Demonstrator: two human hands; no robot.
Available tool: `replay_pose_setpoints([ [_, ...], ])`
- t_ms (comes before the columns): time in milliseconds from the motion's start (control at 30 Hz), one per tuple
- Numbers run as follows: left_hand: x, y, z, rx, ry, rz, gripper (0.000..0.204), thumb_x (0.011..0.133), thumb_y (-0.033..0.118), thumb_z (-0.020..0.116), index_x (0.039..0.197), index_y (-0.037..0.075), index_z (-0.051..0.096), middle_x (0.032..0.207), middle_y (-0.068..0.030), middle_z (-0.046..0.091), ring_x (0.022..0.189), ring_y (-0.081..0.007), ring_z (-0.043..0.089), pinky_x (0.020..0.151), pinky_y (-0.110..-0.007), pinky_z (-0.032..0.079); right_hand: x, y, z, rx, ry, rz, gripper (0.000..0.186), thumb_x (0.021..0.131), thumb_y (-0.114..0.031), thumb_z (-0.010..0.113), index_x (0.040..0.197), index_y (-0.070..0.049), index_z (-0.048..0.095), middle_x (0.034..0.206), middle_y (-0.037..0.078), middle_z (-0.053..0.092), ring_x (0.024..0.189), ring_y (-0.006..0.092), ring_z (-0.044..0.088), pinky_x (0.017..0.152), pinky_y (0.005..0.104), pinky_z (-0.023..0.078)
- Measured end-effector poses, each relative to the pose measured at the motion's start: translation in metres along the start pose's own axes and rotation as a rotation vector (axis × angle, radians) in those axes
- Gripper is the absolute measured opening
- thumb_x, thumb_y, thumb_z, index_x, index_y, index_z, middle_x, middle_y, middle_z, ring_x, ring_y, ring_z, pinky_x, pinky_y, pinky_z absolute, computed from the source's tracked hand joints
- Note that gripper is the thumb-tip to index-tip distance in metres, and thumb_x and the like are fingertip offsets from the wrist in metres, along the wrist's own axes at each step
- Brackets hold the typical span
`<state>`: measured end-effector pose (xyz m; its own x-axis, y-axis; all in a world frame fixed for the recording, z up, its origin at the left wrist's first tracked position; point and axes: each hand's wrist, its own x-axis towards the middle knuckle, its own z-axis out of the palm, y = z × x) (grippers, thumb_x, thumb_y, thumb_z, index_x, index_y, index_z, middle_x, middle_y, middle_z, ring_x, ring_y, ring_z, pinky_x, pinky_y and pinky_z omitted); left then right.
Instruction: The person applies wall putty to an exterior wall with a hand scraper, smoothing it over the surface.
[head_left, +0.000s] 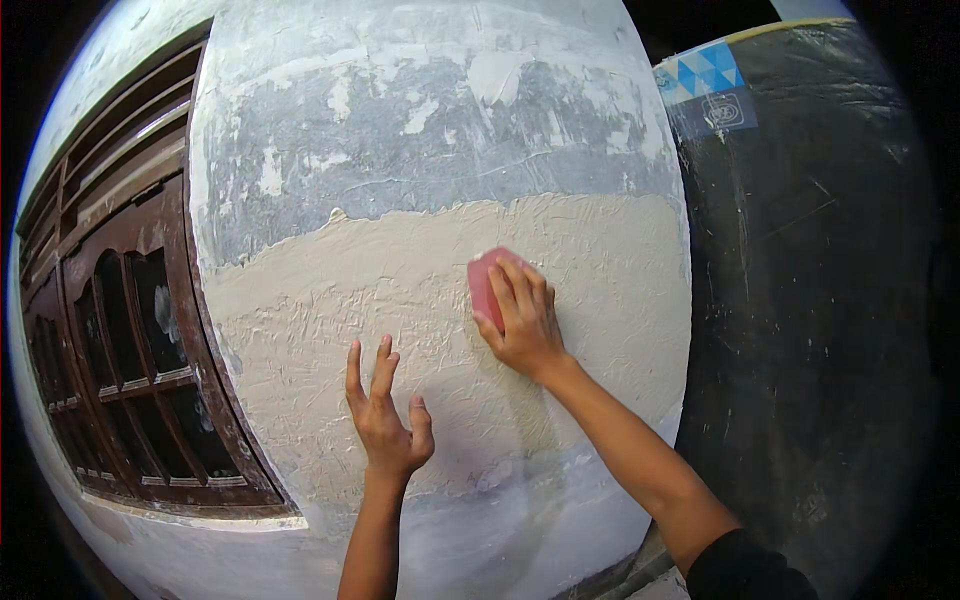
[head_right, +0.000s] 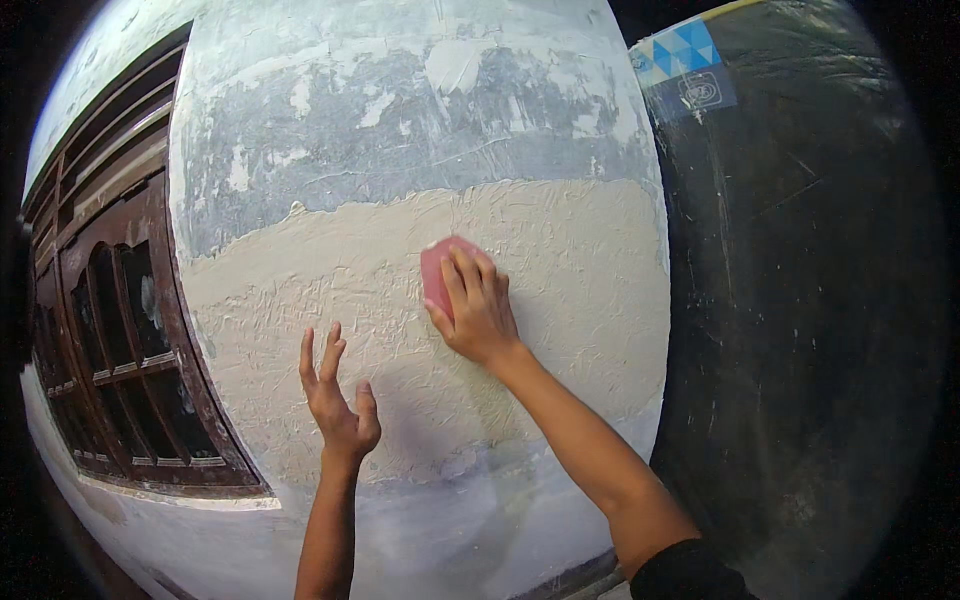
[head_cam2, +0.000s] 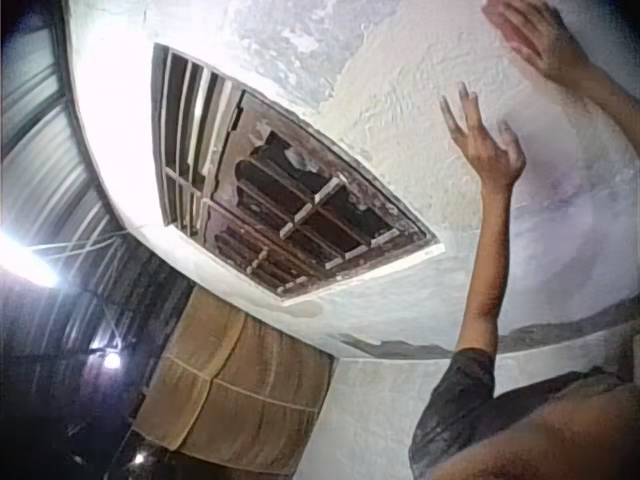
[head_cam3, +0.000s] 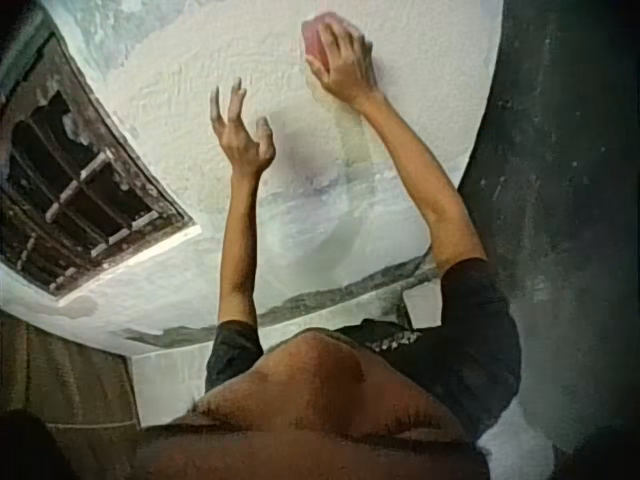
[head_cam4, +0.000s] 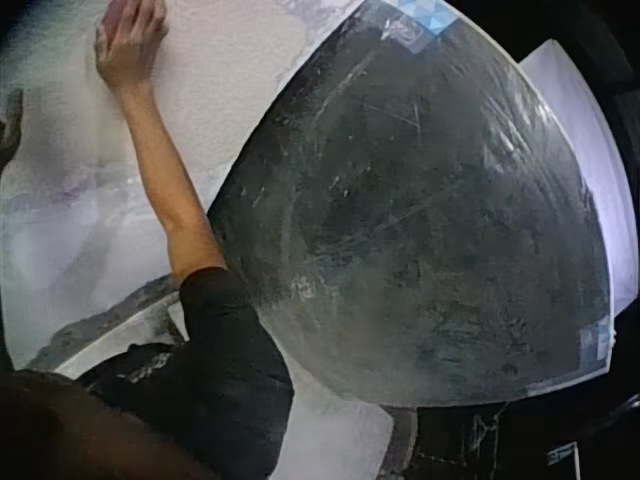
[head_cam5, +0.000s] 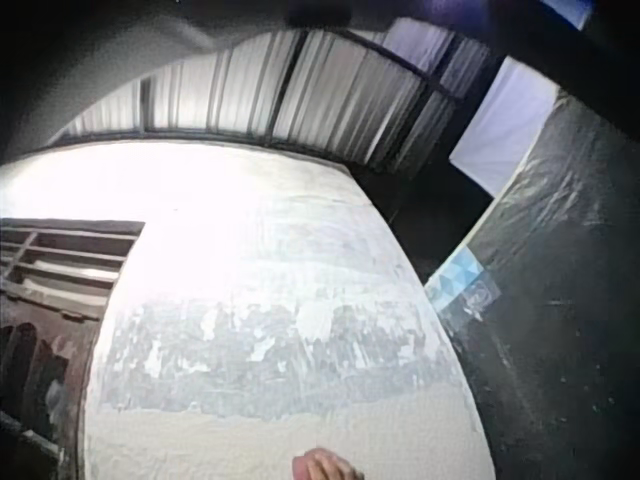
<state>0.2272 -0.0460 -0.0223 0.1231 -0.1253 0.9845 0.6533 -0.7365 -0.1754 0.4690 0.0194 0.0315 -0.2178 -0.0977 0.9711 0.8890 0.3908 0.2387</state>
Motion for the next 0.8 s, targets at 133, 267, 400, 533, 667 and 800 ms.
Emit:
replay_pose_setpoints([
  [133,0.006,-0.008,0.000,0.041,-0.002,0.001,0.063,0.084,0.005,0.056,0.147,0.002,0.047,0.151,-0.0220,0.055,0.152,-0.0482,0.029,0.122,-0.057,0.025,0.006,-0.009,-0.006,0.002,0.018,0.007,0.071,0.089,-0.035,0.073,0.144,0.004,0.051,0.150,0.022,0.047,0.137,0.0405,0.041,0.108,0.0549,0.035],
  [267,0.013,-0.007,0.006,0.050,-0.005,-0.004,0.065,0.082,0.002,0.056,0.147,0.001,0.047,0.152,-0.0220,0.054,0.152,-0.0483,0.028,0.123,-0.057,0.025,0.033,0.000,-0.002,0.024,0.069,0.093,0.069,0.089,-0.034,0.073,0.142,0.005,0.052,0.148,0.023,0.048,0.136,0.0421,0.041,0.109,0.0562,0.035],
  [400,0.012,-0.008,-0.001,0.057,-0.007,-0.011,0.067,0.081,0.001,0.056,0.148,-0.001,0.047,0.153,-0.0218,0.053,0.153,-0.0479,0.028,0.123,-0.057,0.024,-0.012,-0.008,0.000,-0.005,0.005,0.093,0.067,0.089,-0.033,0.073,0.141,0.004,0.052,0.147,0.023,0.049,0.134,0.0436,0.042,0.108,0.0567,0.035],
  [533,0.010,-0.017,-0.002,0.088,-0.024,0.001,0.068,0.081,0.001,0.056,0.148,0.000,0.046,0.153,-0.0212,0.053,0.153,-0.0478,0.028,0.123,-0.056,0.024,0.008,-0.016,-0.013,0.035,0.114,0.105,0.067,0.090,-0.032,0.073,0.141,0.004,0.050,0.146,0.023,0.050,0.133,0.0439,0.042,0.108,0.0571,0.036],
  [667,0.015,-0.013,0.015,0.082,-0.018,0.011,0.067,0.080,0.006,0.059,0.146,-0.002,0.048,0.154,-0.0196,0.053,0.151,-0.0500,0.031,0.120,-0.056,0.027,0.061,-0.004,-0.008,0.034,0.146,0.133,0.063,0.091,-0.031,0.073,0.138,0.005,0.052,0.146,0.024,0.049,0.132,0.0436,0.043,0.106,0.0570,0.038],
  [800,0.006,-0.009,0.017,0.066,-0.020,0.005,0.067,0.080,0.006,0.059,0.146,-0.001,0.048,0.154,-0.0190,0.052,0.151,-0.0499,0.030,0.120,-0.056,0.027,0.025,-0.003,0.006,0.014,0.095,0.131,0.065,0.089,-0.031,0.074,0.139,0.005,0.052,0.147,0.023,0.048,0.132,0.0427,0.043,0.106,0.0558,0.038],
])
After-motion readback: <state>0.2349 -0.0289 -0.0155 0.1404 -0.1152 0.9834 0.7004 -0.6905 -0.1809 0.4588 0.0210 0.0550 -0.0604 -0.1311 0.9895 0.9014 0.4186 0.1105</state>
